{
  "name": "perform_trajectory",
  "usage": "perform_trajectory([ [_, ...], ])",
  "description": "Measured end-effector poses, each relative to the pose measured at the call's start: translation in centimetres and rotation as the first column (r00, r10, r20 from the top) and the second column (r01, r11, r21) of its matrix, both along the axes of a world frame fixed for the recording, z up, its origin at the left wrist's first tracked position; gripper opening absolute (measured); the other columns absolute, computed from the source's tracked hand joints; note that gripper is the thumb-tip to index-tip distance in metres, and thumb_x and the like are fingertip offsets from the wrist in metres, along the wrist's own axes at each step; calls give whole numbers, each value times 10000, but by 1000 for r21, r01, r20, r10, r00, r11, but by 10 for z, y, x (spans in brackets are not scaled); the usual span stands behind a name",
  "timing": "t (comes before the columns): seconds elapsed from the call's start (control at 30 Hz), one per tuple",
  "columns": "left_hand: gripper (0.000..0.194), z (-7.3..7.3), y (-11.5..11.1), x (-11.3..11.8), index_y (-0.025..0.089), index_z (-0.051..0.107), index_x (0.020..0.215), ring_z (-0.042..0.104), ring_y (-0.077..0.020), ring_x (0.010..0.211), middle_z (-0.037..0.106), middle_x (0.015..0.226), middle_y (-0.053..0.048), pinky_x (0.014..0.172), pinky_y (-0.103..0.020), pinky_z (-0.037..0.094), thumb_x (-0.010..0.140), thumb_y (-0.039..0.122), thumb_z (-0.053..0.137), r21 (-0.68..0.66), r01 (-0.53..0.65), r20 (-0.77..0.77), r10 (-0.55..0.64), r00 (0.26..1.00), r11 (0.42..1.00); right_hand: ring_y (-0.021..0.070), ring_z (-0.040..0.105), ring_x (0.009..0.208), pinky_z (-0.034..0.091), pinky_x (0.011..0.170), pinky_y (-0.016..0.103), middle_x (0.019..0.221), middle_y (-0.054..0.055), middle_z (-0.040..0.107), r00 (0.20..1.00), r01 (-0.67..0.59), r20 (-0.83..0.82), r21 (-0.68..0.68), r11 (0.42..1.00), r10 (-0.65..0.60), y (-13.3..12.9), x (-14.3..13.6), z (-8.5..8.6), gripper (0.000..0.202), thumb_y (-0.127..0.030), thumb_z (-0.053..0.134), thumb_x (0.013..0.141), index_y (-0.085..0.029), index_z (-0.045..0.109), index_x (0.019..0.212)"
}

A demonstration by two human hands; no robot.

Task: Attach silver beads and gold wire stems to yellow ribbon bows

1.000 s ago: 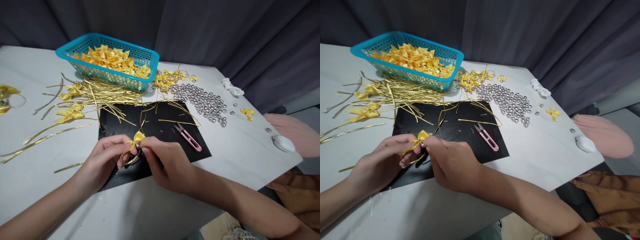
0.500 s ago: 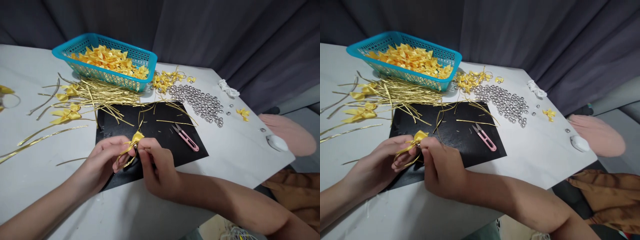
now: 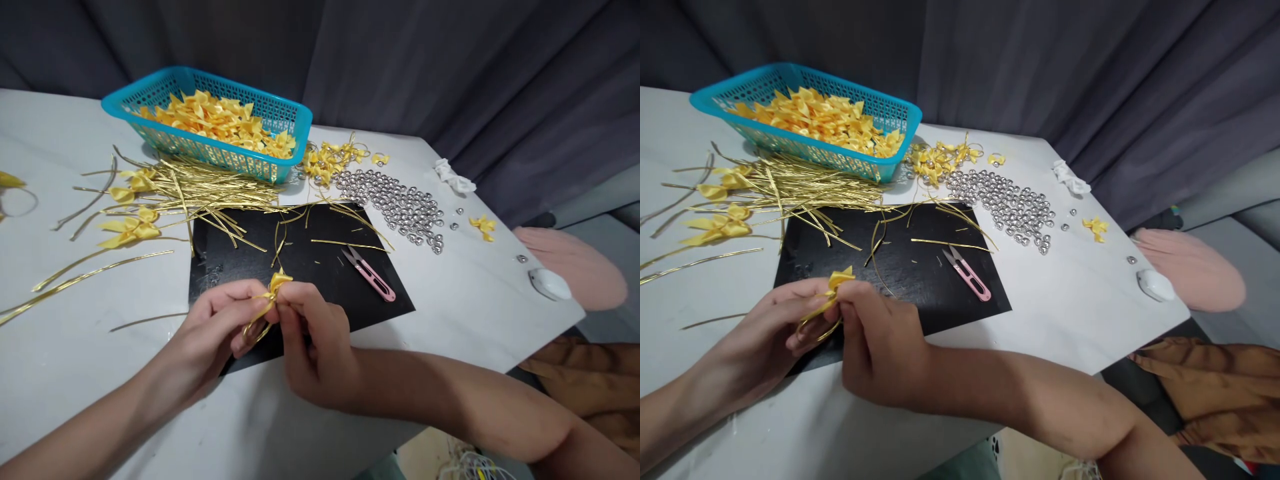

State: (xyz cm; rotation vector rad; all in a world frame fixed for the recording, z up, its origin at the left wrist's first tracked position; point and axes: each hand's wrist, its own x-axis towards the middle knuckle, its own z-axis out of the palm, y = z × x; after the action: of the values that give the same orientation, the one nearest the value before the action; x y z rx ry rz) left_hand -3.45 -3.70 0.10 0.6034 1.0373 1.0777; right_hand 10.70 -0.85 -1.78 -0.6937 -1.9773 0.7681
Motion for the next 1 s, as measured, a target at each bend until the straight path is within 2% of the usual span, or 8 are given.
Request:
perform_trajectory([
  [0.2,240,-2,2,-2,174,619,498,268,-64,429,397,418,59,401,-178,231,672,314,708,-30,-69,-61,67,996,997,79,590,576,426,519,186,789,4,627,1000,3,24,-66,998,-1,1,-1,-3,91,-131,396,926,-206,448,922],
  [0.37,213,-13,-1,-10,189,656,576,357,-96,457,457,453,43,440,-217,275,753,305,683,145,-114,-332,157,930,983,79,550,549,410,517,193,734,-16,614,995,-22,95,-169,985,38,5,1,0,55,-192,432,929,-203,485,925],
  [0.47,226,-18,-3,-14,194,667,612,385,-111,474,480,487,33,452,-236,283,796,325,666,206,-127,-387,200,900,970,76,523,536,407,521,189,714,-24,609,993,3,113,-182,983,18,9,3,1,46,-195,468,909,-198,514,914],
  [0.57,220,-19,-4,-15,195,679,628,393,-113,478,479,490,32,456,-235,287,806,323,665,211,-114,-401,193,896,971,77,547,576,414,537,187,741,-17,624,992,12,127,-133,991,5,11,4,1,68,-172,468,905,-196,530,893],
  [0.7,213,-17,-4,-15,208,694,658,378,-101,465,478,492,41,443,-218,283,818,345,663,219,-88,-410,173,896,972,82,600,663,447,590,178,798,-4,659,998,21,56,-44,999,-18,12,3,0,113,-118,468,906,-196,546,877],
  [0.87,244,-12,-1,-13,195,671,621,359,-92,459,468,500,42,424,-207,268,804,357,661,215,-29,-461,127,878,976,84,619,706,473,631,174,865,6,689,1000,12,4,-35,999,-12,11,3,0,142,-85,475,897,-197,561,911],
  [1.0,263,-14,0,-13,186,638,601,360,-89,470,449,504,45,430,-199,269,807,347,650,201,-10,-476,106,873,980,76,590,656,452,609,168,832,2,678,999,-2,39,-59,998,4,13,3,2,141,-94,474,906,-189,577,885],
])
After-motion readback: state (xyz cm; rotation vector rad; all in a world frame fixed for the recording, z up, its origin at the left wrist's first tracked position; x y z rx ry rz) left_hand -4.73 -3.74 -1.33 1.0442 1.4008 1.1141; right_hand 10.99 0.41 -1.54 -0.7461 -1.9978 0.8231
